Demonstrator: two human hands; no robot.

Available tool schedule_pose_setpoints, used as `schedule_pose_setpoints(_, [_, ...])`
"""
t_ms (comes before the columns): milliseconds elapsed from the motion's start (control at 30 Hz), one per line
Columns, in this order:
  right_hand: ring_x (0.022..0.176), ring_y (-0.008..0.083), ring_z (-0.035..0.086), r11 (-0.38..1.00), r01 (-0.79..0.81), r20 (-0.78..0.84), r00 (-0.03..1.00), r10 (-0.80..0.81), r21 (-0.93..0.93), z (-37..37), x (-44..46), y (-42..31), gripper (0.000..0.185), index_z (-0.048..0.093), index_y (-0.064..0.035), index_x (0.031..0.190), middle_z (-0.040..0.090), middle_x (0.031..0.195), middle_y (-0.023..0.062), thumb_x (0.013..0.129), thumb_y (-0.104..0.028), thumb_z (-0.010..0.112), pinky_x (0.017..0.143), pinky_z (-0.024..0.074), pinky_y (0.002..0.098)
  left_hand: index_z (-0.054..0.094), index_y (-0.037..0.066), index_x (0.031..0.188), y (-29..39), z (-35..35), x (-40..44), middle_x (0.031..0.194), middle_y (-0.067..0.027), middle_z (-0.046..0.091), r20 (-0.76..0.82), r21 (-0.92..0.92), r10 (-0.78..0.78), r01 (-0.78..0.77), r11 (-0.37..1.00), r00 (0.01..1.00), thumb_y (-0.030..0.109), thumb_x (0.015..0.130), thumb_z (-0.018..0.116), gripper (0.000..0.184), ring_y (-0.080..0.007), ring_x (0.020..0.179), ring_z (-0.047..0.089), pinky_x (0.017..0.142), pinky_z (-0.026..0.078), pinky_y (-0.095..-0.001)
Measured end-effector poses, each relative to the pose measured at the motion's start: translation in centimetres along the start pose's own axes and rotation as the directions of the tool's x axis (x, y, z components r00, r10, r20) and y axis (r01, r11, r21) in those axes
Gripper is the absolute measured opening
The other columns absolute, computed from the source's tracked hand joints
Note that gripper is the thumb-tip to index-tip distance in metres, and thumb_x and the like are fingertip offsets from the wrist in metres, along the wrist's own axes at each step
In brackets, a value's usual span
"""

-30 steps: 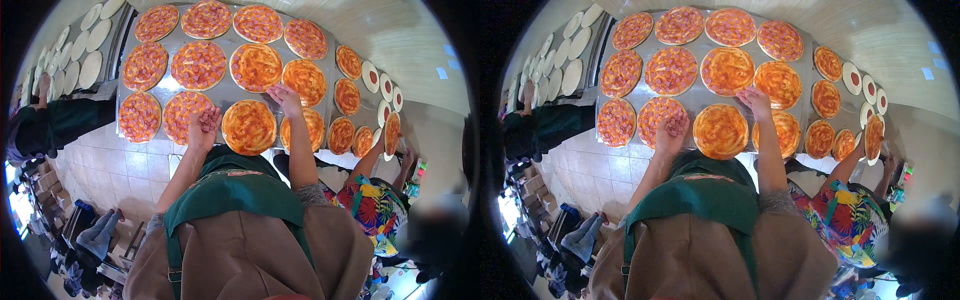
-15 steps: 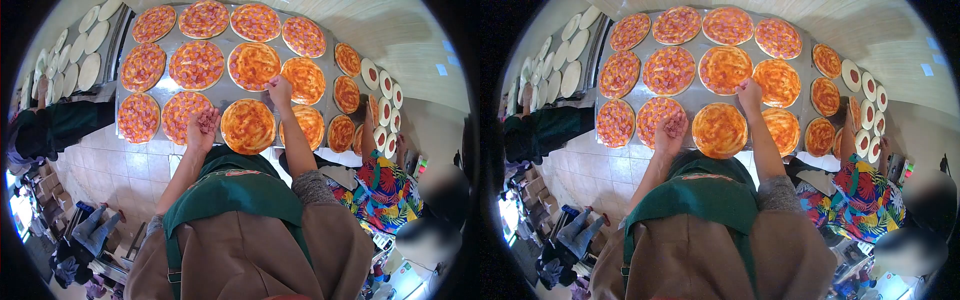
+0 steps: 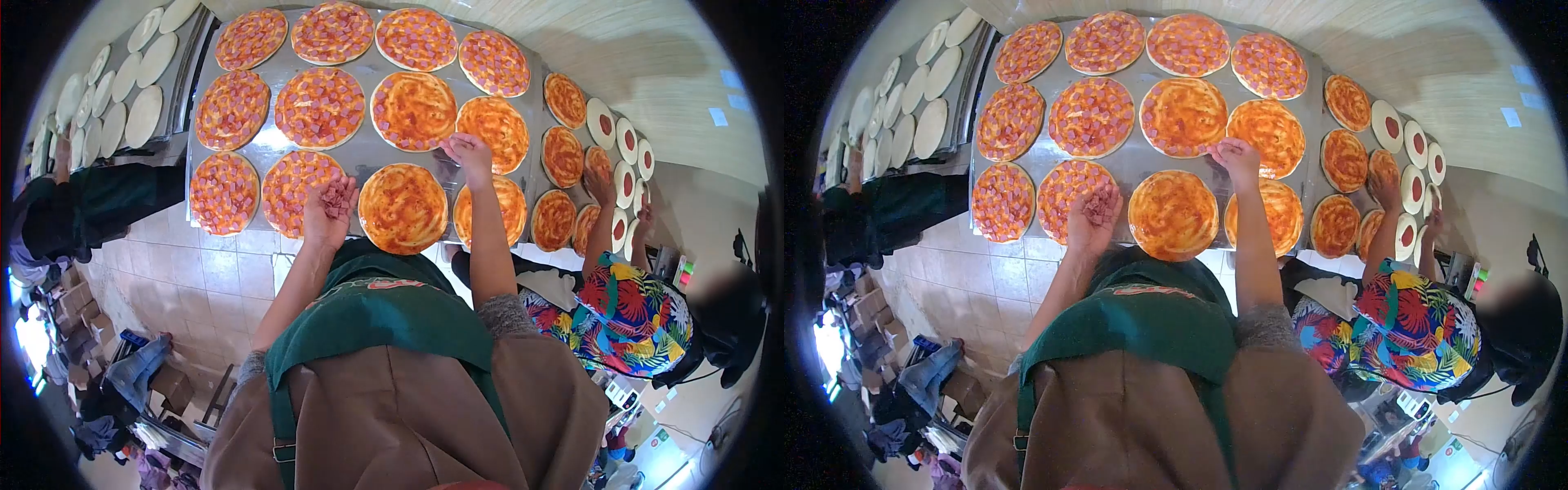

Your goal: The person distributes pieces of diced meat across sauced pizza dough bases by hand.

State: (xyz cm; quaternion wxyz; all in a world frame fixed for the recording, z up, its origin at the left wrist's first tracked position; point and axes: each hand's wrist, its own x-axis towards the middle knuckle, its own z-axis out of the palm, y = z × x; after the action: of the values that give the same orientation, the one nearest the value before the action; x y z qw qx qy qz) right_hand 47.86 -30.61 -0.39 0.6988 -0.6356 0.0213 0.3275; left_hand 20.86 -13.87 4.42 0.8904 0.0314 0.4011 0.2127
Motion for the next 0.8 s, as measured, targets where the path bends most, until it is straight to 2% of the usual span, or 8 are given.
schedule_pose_setpoints(200, [0.067,0.016,0.066,0.898,0.065,-0.08,0.991,-0.111,-0.436,0.7,2.7,0.2,0.023,0.057,0.0027,0.092,0.065,0.078,0.0092,0.076,-0.001,0.073,0.058,0.0526,0.0251,0.06,0.0,0.109,-0.1,0.0,0.0,0.101,-0.0105,0.066,0.007,0.015,-0.001,0.001,1.0,1.0,0.021,0.093,0.047,0.029,-0.0249,0.103,0.062,0.097,0.047,-0.0389])
schedule_pose_setpoints(367, [0.068,0.0169,0.066,0.511,0.247,0.03,0.918,-0.396,-0.823,0.9,3.7,1.1,0.022,0.06,0.0001,0.088,0.067,0.08,0.0099,0.074,-0.008,0.075,0.063,0.0523,0.0287,0.06,0.002,0.109,0.1,0.0,-0.3,0.102,-0.0085,0.067,0.007,0.043,0.004,-0.004,0.999,1.0,0.024,0.093,0.047,0.03,-0.0239,0.104,0.062,0.095,0.047,-0.0377])
schedule_pose_setpoints(467, [0.069,0.0183,0.066,0.425,0.181,0.0,0.92,-0.391,-0.887,1.4,3.4,0.4,0.023,0.061,0.0008,0.087,0.067,0.079,0.0114,0.074,-0.012,0.075,0.065,0.0519,0.0306,0.06,0.002,0.111,0.2,-0.4,-0.1,0.102,-0.008,0.067,-0.002,0.046,0.0,0.0,0.999,1.0,0.024,0.093,0.047,0.031,-0.0236,0.105,0.061,0.097,0.046,-0.0377])
schedule_pose_setpoints(567, [0.073,0.0177,0.066,0.504,0.208,-0.021,0.912,-0.41,-0.838,0.9,3.6,0.8,0.023,0.062,-0.0003,0.088,0.067,0.077,0.0104,0.077,-0.016,0.074,0.063,0.051,0.0284,0.06,0.002,0.111,0.2,-0.6,0.1,0.102,-0.0079,0.067,0.002,0.027,-0.005,0.005,1.0,1.0,0.024,0.093,0.048,0.031,-0.0235,0.105,0.061,0.097,0.045,-0.0378])
schedule_pose_setpoints(633, [0.075,0.0189,0.066,0.733,0.118,-0.129,0.954,-0.272,-0.67,0.9,3.1,0.0,0.019,0.061,0.0019,0.091,0.067,0.08,0.0114,0.081,-0.012,0.069,0.068,0.052,0.0285,0.06,0.002,0.112,0.2,-0.6,0.2,0.102,-0.0079,0.067,0.007,-0.001,-0.012,0.012,1.0,1.0,0.024,0.093,0.048,0.032,-0.0237,0.105,0.061,0.098,0.045,-0.038])
schedule_pose_setpoints(700, [0.079,0.0202,0.066,0.937,0.06,-0.124,0.986,-0.109,-0.344,0.6,2.6,-0.5,0.018,0.06,0.0049,0.095,0.066,0.085,0.0128,0.084,-0.009,0.065,0.073,0.0533,0.0282,0.06,0.002,0.112,0.3,-0.3,0.0,0.101,-0.0081,0.067,0.009,0.012,0.001,-0.001,1.0,1.0,0.024,0.093,0.047,0.032,-0.0238,0.105,0.062,0.098,0.045,-0.0381])
schedule_pose_setpoints(767, [0.083,0.0217,0.067,0.99,-0.018,0.014,1.0,0.016,0.139,-0.4,2.2,-0.7,0.019,0.058,0.0088,0.1,0.065,0.091,0.0148,0.087,-0.005,0.06,0.078,0.0548,0.0274,0.06,0.002,0.112,0.3,-0.1,-0.1,0.101,-0.0082,0.067,0.01,0.02,0.007,-0.007,1.0,1.0,0.023,0.093,0.047,0.031,-0.024,0.105,0.062,0.098,0.045,-0.0382])
schedule_pose_setpoints(800, [0.085,0.023,0.067,0.992,-0.024,0.041,0.999,0.019,0.127,-0.6,1.9,-1.0,0.019,0.058,0.0099,0.101,0.065,0.094,0.0157,0.086,-0.002,0.06,0.08,0.0551,0.0277,0.06,0.002,0.113,0.3,-0.2,0.0,0.101,-0.0084,0.067,0.011,0.022,0.006,-0.007,1.0,1.0,0.023,0.093,0.047,0.031,-0.0241,0.105,0.062,0.098,0.045,-0.0383])
